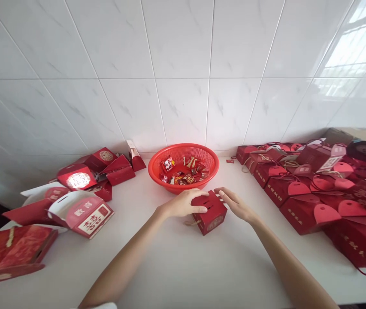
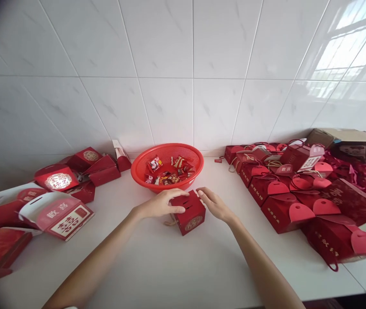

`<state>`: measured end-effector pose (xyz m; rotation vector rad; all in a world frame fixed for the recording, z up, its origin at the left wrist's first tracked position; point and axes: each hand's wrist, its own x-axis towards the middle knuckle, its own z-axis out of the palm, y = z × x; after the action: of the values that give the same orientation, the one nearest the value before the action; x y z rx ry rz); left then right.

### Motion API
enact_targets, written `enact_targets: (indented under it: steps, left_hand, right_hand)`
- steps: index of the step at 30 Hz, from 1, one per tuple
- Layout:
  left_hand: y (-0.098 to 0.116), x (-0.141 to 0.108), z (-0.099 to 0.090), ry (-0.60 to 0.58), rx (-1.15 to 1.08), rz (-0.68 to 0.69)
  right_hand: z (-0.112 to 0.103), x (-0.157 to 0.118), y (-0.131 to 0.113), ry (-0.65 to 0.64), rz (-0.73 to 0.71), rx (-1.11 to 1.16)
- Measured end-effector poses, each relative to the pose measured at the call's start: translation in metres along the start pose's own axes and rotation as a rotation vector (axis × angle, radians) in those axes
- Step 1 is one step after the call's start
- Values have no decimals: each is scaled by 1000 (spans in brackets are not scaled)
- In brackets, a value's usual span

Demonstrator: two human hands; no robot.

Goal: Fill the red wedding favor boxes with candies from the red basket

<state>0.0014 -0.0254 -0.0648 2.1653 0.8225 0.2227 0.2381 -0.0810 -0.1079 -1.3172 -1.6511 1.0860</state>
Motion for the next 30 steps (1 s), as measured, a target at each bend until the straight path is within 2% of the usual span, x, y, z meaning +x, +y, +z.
enact_targets:
  steps: [4,9,13,18,25,30]
  left_hand:
    - [0,0,-2,-8,-52,-36]
    - [8,-6,-5,-19,50,-122]
    - [14,-9,-7,-21,102,-154]
    - [14,-10,-6,-17,146,-230]
    - [11,-7,4,107,-90,-212]
    - [30,-19,-8,137,-444,-166]
  right_hand:
    - [-3,6,10,-79,43,122]
    - [-2,9,17,-33,27,50]
    - [1,9,15,-79,-35,118]
    - [-2,9,10,18,20,166]
    - [-17,0,-15,113,11,419]
    - [-23,-11,-45,180,-15,515]
